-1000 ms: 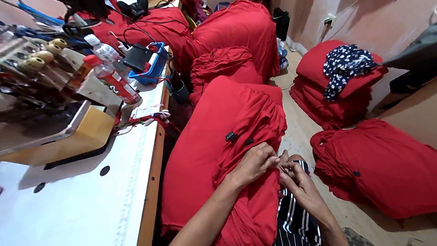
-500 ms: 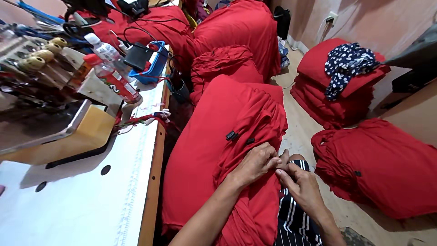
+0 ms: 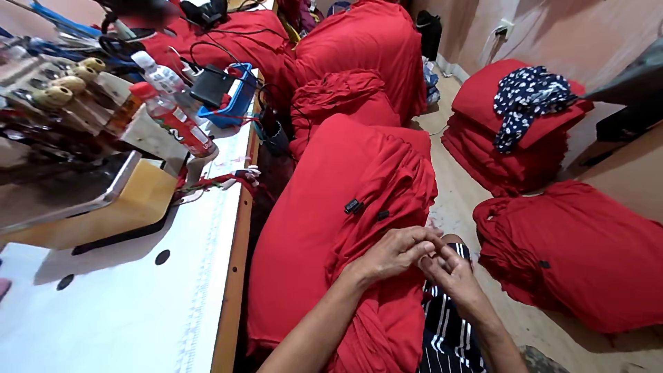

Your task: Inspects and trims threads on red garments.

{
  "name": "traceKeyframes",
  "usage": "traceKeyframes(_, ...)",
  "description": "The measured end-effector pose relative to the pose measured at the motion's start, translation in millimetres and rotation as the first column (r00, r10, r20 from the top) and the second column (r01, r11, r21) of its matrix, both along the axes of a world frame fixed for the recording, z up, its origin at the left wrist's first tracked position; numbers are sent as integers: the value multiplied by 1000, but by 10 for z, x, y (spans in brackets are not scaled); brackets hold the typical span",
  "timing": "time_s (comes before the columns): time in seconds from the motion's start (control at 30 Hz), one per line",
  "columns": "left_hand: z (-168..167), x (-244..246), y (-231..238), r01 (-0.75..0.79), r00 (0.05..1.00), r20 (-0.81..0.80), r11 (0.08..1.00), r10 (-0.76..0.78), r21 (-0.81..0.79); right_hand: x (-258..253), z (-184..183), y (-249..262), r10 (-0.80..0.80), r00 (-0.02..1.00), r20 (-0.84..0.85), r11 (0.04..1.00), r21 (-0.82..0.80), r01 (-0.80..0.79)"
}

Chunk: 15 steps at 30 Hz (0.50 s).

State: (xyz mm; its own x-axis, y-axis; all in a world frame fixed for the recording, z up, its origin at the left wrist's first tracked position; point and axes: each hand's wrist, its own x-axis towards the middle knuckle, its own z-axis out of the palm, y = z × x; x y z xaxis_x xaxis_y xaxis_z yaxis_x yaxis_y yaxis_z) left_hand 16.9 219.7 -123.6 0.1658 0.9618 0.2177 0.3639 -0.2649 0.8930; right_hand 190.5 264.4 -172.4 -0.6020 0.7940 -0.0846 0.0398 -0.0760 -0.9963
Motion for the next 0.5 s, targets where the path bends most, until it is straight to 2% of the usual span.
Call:
traceKeyframes(0.07,43,13,-3,-10,999,-52,998,6,-64,-31,-84,-50,45,999,27,997,-69,-43)
traceKeyframes(0.17,23,-5,15,-150,985,-101,981,137,-126,-36,-207,-109,64,997,46,964,-261,-50)
traceKeyframes(0.27,4,-6,10,-199,971,-148,977,187,-74,4,-242,-138,76,995,-69,869,-484,-100)
traceKeyframes(0.4,-24,-16,-4,-189,958,-218,982,188,16,53,-218,-102,-21,978,-206,850,-519,-91)
traceKeyframes(0.5,-12,-36,-3,-211,955,-213,977,205,-6,51,-183,-113,-57,983,-176,869,-494,-37)
